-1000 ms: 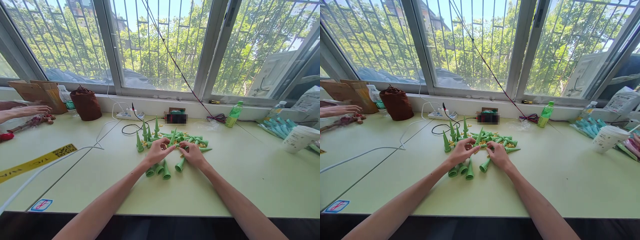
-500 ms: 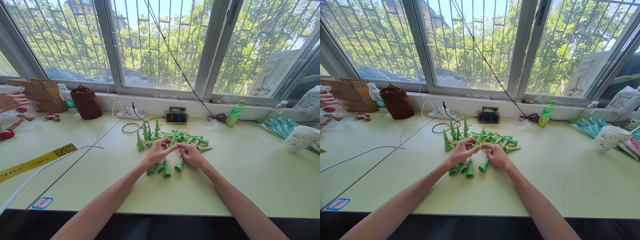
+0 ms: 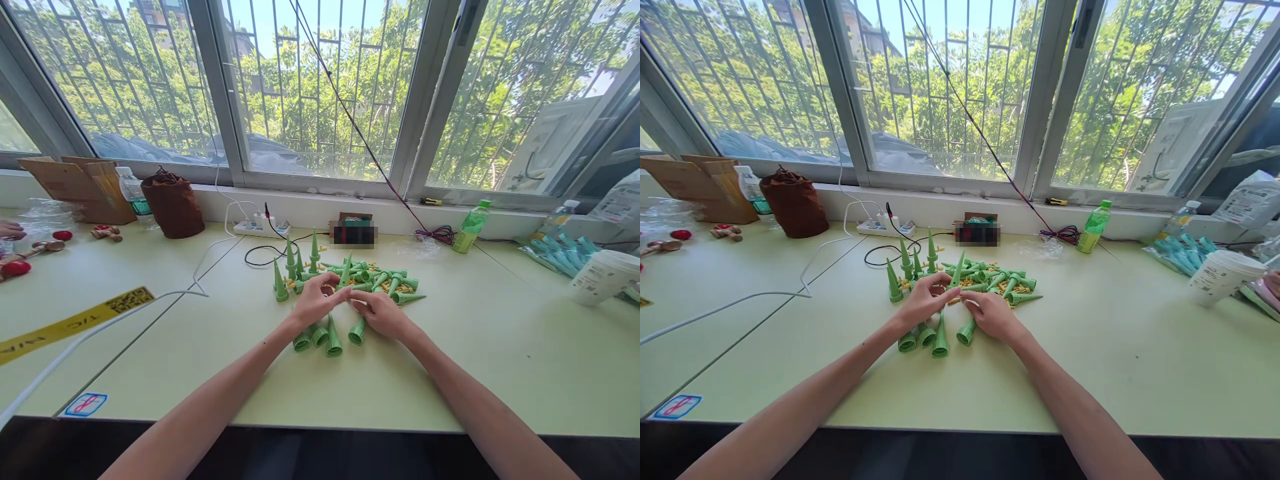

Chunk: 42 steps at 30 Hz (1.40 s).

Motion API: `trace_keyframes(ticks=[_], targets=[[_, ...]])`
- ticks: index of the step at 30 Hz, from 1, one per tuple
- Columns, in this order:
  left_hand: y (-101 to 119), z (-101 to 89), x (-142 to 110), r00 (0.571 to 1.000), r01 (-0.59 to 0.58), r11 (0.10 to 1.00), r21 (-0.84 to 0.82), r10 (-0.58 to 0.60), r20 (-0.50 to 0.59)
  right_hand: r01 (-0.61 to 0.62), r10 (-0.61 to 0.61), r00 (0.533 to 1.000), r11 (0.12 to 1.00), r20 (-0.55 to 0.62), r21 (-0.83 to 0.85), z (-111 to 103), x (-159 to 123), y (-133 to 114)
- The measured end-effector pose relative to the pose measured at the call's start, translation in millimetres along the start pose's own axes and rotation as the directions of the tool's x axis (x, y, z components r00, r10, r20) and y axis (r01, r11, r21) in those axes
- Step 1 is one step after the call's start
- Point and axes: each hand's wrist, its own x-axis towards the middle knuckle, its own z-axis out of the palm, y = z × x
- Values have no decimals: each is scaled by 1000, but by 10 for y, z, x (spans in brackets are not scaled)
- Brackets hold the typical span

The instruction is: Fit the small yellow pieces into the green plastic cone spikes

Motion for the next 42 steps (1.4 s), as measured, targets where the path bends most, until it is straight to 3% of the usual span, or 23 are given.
trace_keyframes(ticks=[8, 17, 31, 42], targets=[[36, 10, -5, 999, 40, 999, -32, -41, -26, 11, -18, 990, 999, -140, -50, 28, -15, -160], [17, 18, -3, 999, 40, 998, -45, -40, -9, 19, -26, 998, 991, -50, -133, 77, -3, -139], [25, -21, 12, 1000, 26, 1000, -1, -26, -2, 44, -30, 994, 990, -102, 136, 101, 9, -98], [13, -27, 3, 998, 38, 999, -9, -38, 49, 18, -4, 994, 992, -112, 128, 107, 30, -91]])
